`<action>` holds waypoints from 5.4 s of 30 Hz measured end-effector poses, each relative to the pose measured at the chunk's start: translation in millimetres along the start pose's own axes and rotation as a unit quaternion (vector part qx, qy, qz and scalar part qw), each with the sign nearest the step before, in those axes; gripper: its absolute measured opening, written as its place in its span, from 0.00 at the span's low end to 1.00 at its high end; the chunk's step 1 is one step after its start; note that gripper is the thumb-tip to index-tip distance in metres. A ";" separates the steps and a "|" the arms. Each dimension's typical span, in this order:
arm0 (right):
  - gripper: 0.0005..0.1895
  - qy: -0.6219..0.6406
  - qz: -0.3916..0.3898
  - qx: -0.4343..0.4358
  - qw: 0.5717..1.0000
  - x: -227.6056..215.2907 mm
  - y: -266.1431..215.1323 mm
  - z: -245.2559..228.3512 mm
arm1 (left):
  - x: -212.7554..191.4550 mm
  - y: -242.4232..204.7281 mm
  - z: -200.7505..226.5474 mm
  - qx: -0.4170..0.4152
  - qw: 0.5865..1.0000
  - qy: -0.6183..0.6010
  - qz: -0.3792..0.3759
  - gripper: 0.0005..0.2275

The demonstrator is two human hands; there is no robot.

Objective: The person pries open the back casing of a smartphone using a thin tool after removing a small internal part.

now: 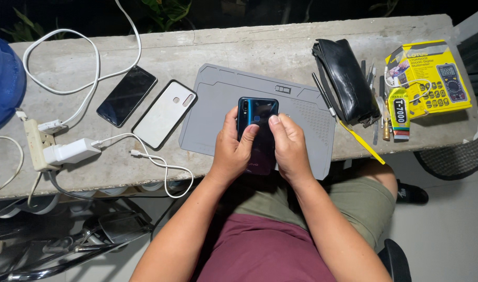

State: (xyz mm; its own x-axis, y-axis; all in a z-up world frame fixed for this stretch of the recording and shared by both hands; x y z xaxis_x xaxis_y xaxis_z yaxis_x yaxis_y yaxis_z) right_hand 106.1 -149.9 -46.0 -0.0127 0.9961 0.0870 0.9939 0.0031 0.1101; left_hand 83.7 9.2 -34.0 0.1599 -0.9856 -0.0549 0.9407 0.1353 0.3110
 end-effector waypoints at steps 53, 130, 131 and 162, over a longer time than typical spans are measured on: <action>0.11 0.000 -0.055 0.118 0.991 -4.9 -5.1 44.1 | -14.0 -1.6 -64.9 -0.178 0.971 -0.145 0.064 0.10; 0.26 -0.009 -0.107 0.084 0.991 18.5 -51.1 0.0 | 3.1 1.7 -5.0 0.013 0.991 -0.069 -0.114 0.39; 0.25 -0.008 -0.106 0.087 0.991 19.4 -51.6 1.9 | 4.1 2.2 -2.0 0.015 0.991 -0.071 -0.113 0.32; 0.52 0.069 -0.153 0.076 0.983 16.9 -15.0 -55.8 | 21.1 3.6 18.2 0.005 0.982 -0.010 -0.190 0.54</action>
State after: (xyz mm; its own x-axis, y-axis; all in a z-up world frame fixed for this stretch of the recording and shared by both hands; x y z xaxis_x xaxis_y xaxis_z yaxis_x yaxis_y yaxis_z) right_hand 84.9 -138.1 9.1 -0.3182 0.9251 0.2072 0.9458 0.3247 0.0029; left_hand 85.0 -12.9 -16.8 -0.2088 -0.9663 -0.1503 0.9283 -0.2442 0.2805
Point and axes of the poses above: each hand's wrist, its own y-axis towards the middle knuckle, its own x-axis out of the palm, z = x × y, the point moved 10 cm from there along y, towards the middle knuckle, and after that the axes turned 1 degree about -z, right-handed, at the moved point
